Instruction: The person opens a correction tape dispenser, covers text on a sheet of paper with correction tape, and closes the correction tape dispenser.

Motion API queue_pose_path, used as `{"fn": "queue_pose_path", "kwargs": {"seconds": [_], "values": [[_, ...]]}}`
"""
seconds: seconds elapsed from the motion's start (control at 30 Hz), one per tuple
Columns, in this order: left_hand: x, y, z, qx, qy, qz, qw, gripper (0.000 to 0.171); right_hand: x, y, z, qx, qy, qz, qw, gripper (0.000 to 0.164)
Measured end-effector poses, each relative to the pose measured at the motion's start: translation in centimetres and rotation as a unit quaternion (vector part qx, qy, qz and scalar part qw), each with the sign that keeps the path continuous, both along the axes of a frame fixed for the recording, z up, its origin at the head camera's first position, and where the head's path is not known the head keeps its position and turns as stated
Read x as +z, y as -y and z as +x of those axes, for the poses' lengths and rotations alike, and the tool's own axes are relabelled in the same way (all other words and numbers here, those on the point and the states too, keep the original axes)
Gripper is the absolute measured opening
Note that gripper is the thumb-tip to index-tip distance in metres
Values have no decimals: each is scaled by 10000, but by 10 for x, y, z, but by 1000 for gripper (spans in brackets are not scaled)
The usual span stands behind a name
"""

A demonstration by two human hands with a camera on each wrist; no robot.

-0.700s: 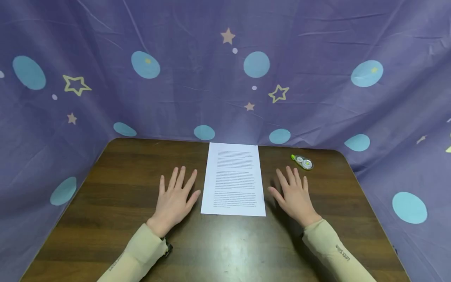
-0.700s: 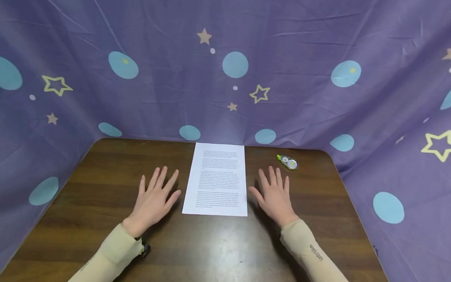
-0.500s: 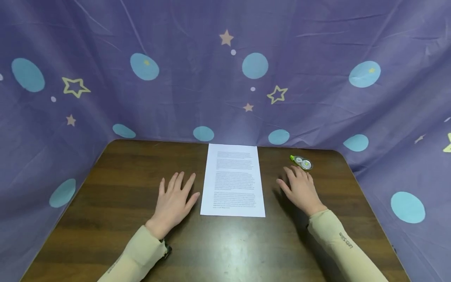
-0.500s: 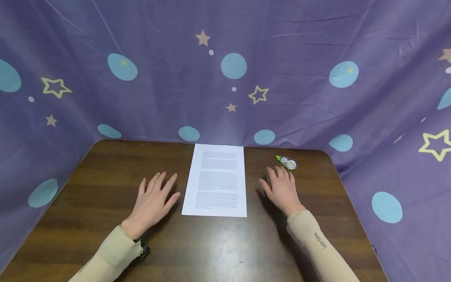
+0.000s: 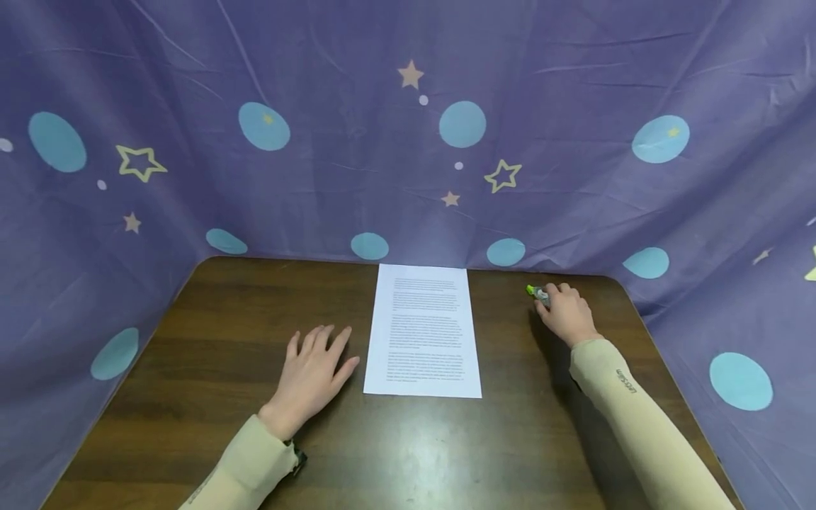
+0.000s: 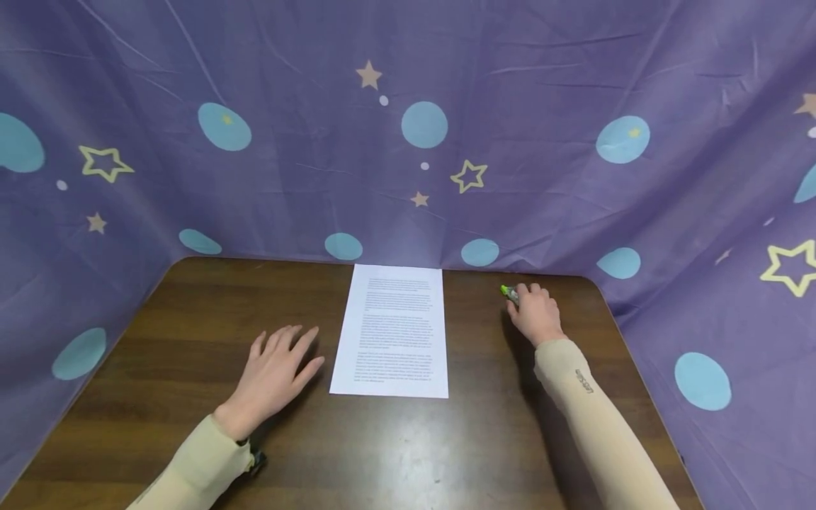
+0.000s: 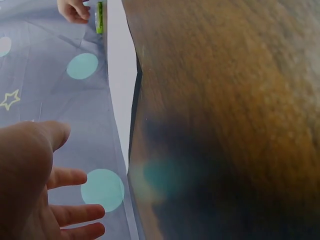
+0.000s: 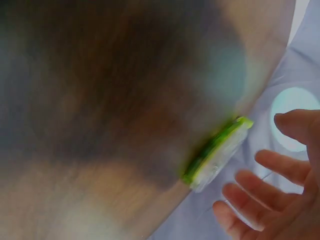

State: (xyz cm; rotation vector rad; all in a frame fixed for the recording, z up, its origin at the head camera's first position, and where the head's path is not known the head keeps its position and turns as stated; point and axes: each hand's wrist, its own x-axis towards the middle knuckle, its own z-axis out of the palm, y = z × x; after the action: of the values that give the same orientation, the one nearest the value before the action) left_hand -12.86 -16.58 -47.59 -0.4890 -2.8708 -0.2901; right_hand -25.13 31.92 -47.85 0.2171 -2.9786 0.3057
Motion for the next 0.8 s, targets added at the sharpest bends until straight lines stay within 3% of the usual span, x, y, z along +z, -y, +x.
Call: {"fn": "queue_pose_path", "kwargs": {"seconds": [0.2, 0.4, 0.8], "values": [[-1, 3, 3, -4, 94, -55, 9999, 57, 3, -10, -18, -453, 876, -298, 9947, 62], [-1, 3, 4, -6, 66, -42, 10000, 57, 0, -21, -30, -564, 1728, -540, 9819, 77], [-1, 5, 3, 43, 115, -109, 9999, 58, 1, -29, -31, -280, 1572, -313, 9867, 57]]}}
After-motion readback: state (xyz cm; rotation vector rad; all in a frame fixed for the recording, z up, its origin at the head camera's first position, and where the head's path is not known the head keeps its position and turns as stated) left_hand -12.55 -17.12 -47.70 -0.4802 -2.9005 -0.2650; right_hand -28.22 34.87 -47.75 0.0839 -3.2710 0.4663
